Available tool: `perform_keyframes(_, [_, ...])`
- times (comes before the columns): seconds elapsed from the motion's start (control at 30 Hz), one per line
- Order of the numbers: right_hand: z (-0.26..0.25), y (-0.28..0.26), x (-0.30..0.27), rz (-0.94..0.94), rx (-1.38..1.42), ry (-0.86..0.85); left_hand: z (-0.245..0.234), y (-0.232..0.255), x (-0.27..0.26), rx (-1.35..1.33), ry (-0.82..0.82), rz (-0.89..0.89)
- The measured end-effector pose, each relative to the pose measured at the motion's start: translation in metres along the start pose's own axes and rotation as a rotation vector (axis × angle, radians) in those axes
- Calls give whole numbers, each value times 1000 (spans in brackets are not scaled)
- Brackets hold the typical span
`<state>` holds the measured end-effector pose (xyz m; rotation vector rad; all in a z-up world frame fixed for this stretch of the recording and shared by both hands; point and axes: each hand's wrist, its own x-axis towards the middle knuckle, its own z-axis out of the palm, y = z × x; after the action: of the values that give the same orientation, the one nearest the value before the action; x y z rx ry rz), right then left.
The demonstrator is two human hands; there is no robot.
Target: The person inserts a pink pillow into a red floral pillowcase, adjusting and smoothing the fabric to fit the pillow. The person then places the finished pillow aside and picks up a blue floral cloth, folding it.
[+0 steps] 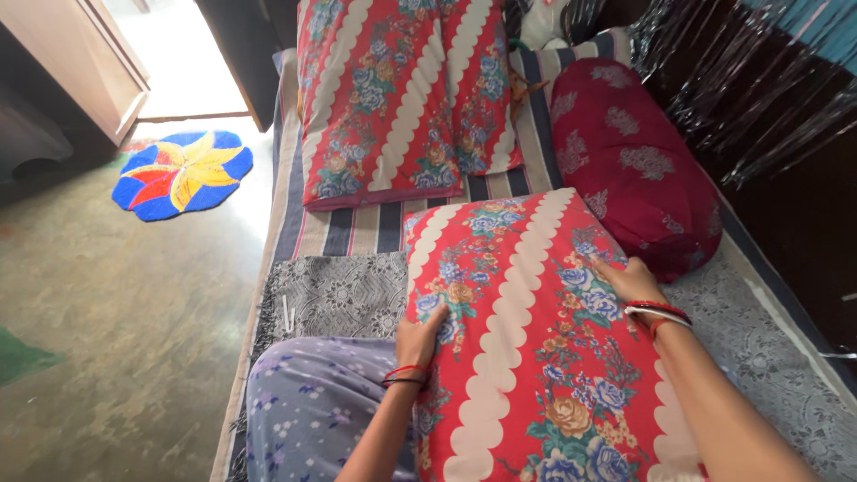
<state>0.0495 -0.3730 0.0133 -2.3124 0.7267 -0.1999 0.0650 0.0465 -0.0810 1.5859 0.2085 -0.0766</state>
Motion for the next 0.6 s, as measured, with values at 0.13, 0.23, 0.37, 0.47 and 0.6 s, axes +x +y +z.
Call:
perform_keyframes(0.13, [-35,-42,-23,-54,116,97,-12,81,-21,-248,-51,71])
perform_keyframes(0.23, [-60,-81,-45,-155,251,149,-22,129,-23,-273,-50,180])
perform_keyframes(0.37, [-68,-125,-61,-326,439,213,-46,177,-16,-120,7,352])
perform_keyframes(0.47, [-55,-146,-59,-413,663,228,-59,200,-7,-135,3,429])
perform_keyframes(0.6, [-27,-161,-42,-481,845,260,-72,216,14,-147,44,432])
